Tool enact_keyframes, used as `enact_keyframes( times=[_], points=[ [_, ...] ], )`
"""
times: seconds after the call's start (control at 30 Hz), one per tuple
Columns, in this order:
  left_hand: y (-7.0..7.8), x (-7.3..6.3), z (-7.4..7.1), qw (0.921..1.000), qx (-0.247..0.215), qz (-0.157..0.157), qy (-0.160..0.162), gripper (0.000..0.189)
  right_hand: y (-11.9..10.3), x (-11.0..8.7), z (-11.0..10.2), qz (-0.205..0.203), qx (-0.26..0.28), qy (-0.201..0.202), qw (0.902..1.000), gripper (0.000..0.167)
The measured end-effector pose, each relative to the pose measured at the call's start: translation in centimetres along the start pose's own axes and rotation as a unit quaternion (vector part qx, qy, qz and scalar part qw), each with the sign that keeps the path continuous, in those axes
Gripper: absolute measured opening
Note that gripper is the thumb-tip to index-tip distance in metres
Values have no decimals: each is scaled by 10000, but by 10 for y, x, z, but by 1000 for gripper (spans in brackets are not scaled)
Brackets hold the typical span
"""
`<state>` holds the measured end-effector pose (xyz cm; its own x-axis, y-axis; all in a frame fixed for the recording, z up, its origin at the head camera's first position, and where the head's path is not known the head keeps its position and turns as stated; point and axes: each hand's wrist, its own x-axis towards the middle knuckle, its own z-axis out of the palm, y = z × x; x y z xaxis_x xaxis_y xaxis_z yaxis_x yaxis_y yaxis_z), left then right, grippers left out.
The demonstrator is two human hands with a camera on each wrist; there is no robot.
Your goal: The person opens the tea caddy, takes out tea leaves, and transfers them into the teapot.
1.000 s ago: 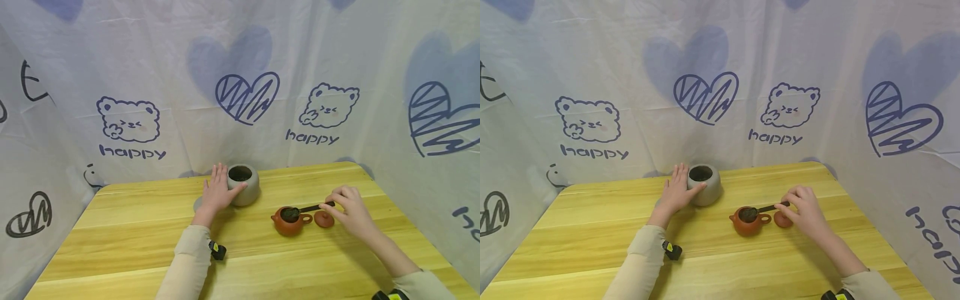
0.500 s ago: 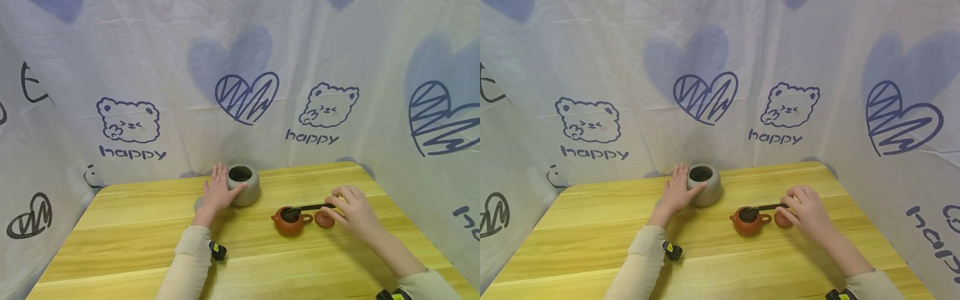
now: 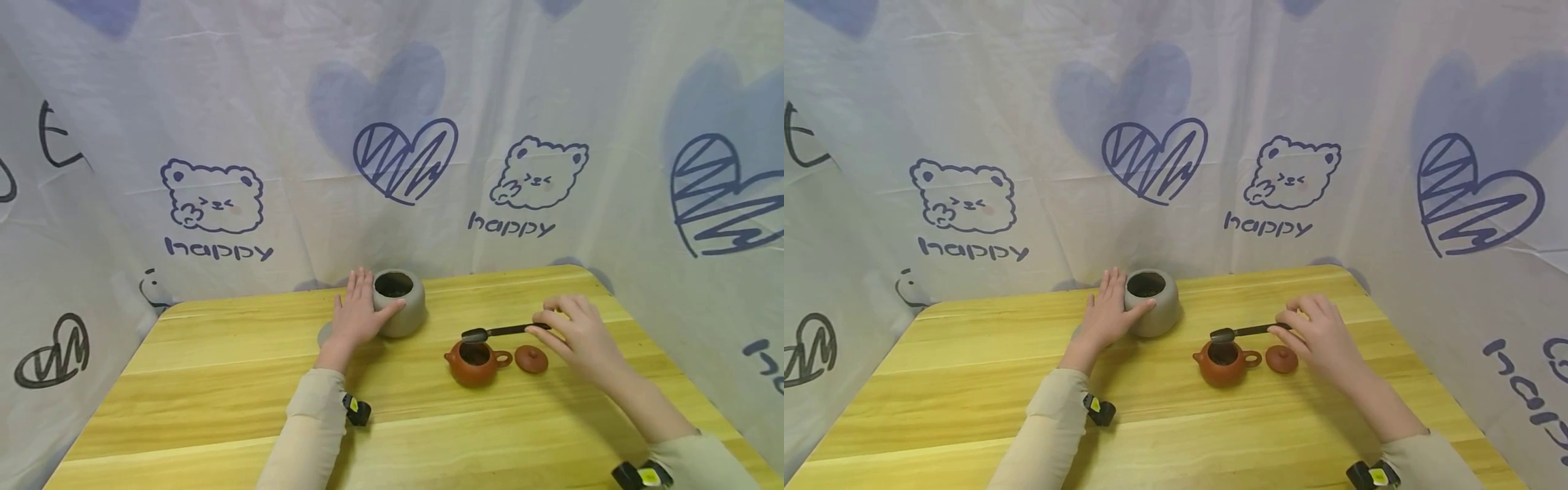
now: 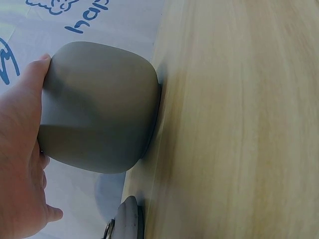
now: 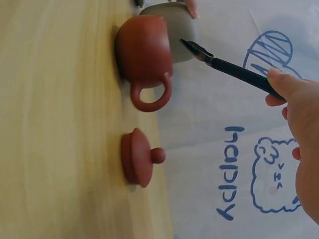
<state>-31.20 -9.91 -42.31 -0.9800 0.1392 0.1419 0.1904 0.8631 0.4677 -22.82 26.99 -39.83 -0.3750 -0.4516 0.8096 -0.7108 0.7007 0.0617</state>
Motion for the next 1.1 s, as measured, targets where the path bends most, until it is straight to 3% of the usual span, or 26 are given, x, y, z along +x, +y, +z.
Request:
enact_keyframes(
  times=[0.37, 0.63, 1.1],
  points=[
    [-1, 3, 2, 10000, 64, -18, 21, 105, 3, 33, 6, 236, 413, 60, 9989, 53],
    [-2, 4, 3, 10000, 58, -1, 56, 104, 10, 58, 29, 577, 819, -60, 9950, 9],
    [0, 3, 0, 9997, 226, -18, 48, 104, 4, 94, 81, 1426, 929, -464, 9843, 12]
  ],
)
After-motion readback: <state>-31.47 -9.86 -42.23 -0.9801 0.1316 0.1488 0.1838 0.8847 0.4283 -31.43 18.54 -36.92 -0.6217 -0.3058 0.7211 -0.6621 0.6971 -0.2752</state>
